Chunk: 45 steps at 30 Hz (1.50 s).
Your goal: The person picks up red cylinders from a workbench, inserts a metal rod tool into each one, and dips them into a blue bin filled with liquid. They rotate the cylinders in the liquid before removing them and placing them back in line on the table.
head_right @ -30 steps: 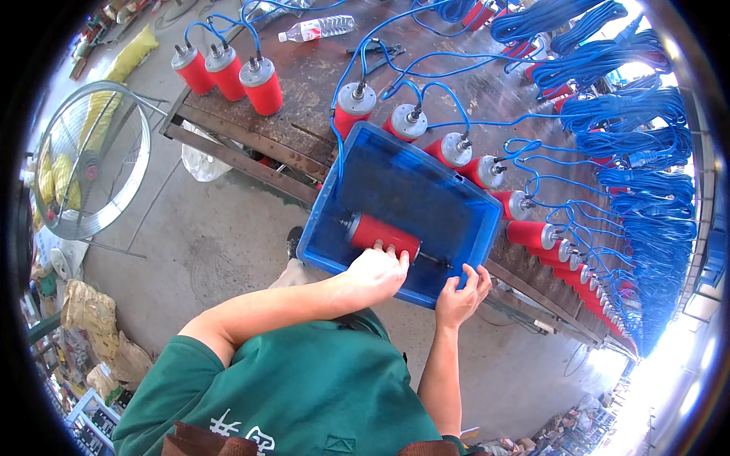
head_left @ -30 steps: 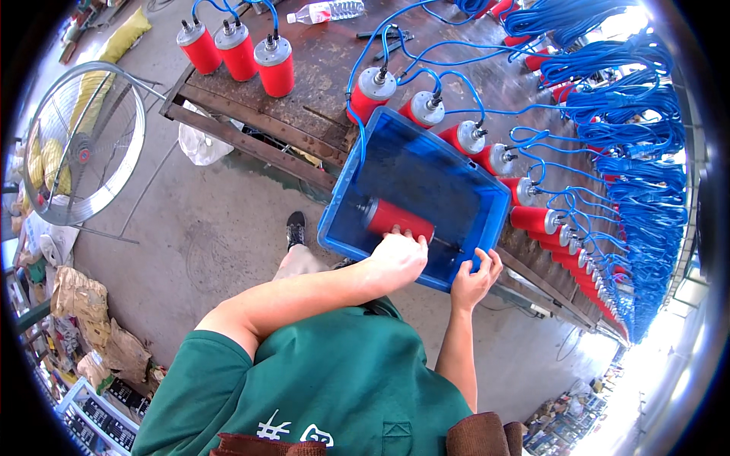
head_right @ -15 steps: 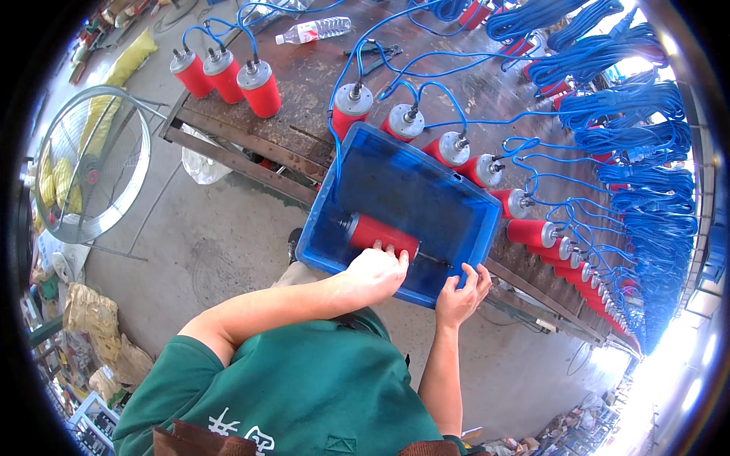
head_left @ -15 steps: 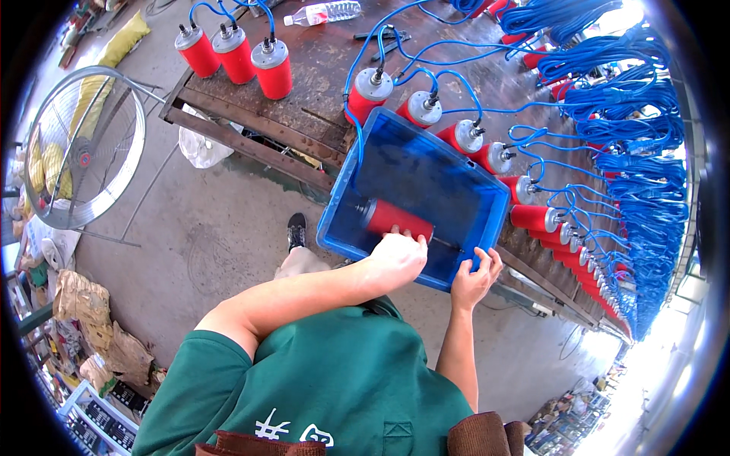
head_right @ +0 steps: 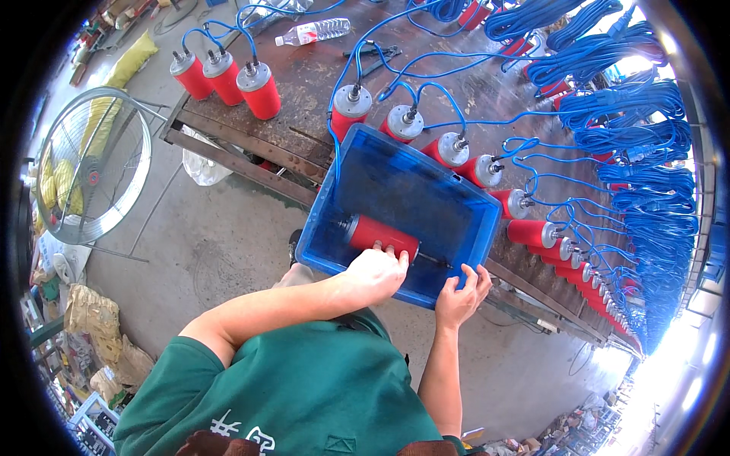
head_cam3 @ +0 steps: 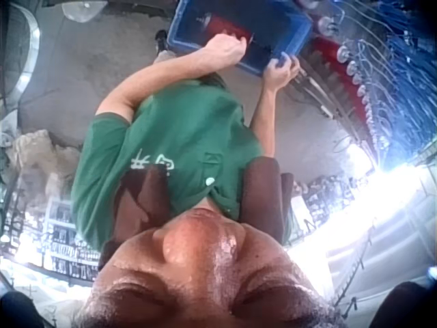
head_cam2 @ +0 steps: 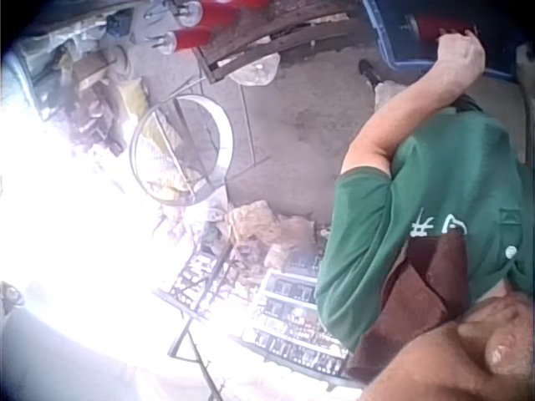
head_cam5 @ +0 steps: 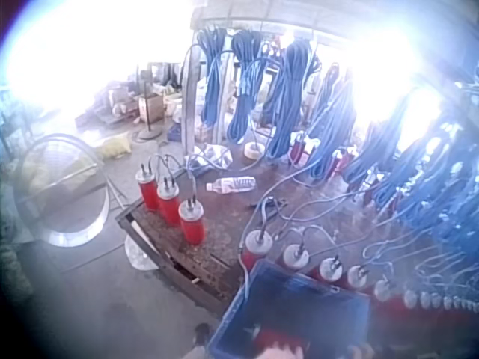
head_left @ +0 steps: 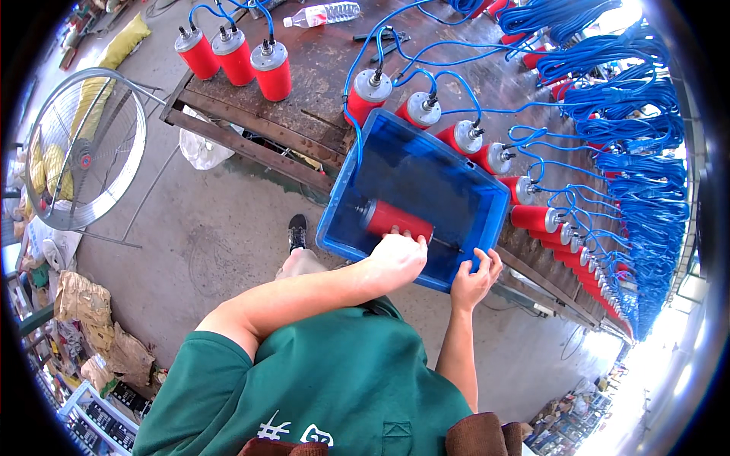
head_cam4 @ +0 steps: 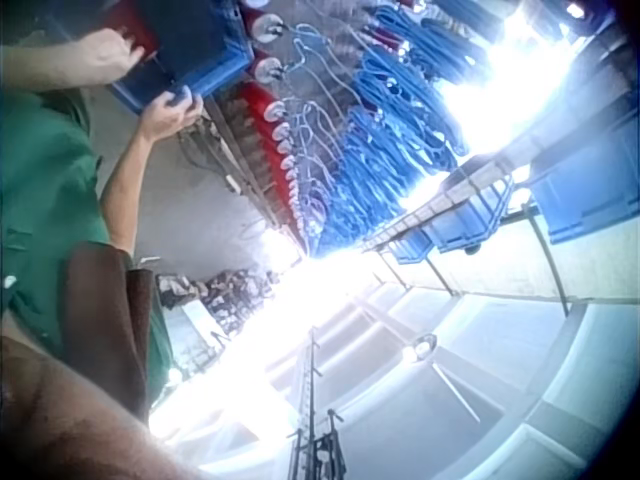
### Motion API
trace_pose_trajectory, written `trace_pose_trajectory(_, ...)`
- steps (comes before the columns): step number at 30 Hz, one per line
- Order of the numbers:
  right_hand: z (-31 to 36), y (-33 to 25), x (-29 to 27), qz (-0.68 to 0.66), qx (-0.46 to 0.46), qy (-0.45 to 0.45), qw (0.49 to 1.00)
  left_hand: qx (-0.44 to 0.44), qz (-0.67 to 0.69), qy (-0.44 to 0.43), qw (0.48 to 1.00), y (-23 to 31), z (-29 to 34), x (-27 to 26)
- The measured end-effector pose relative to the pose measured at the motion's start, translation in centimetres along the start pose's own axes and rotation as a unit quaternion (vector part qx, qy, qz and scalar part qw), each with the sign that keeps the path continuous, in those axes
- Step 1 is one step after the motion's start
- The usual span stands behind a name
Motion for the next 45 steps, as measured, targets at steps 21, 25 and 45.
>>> trace_pose_trajectory(21, 0.2, 0.1, 0.1, 0.001, 0.012, 0.006, 1.0, -0.009, -0.049, 0.097, 0.994, -0.7, -0.8, -1.6)
trace_pose_trajectory(25, 0.3, 0.0, 0.0, 0.001, 0.01, 0.01, 1.0, 0.047, -0.111, 0.161, 0.98, -2.4, -2.1, -0.6)
trace_pose_trajectory(45, 0.3, -0.6, -1.5, -0.069, 0.044, 0.034, 0.996, 0.075, -0.211, -0.102, 0.969, -5.7, -6.6, -1.6)
Point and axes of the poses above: each hand's wrist, its own z-axis away from the middle knuckle, its own x-axis out of the palm, y = z × x, the point moved 5 cm from there along -z, towards the middle knuckle, and after that the axes turned 1 degree about y, right-handed, at the moved point
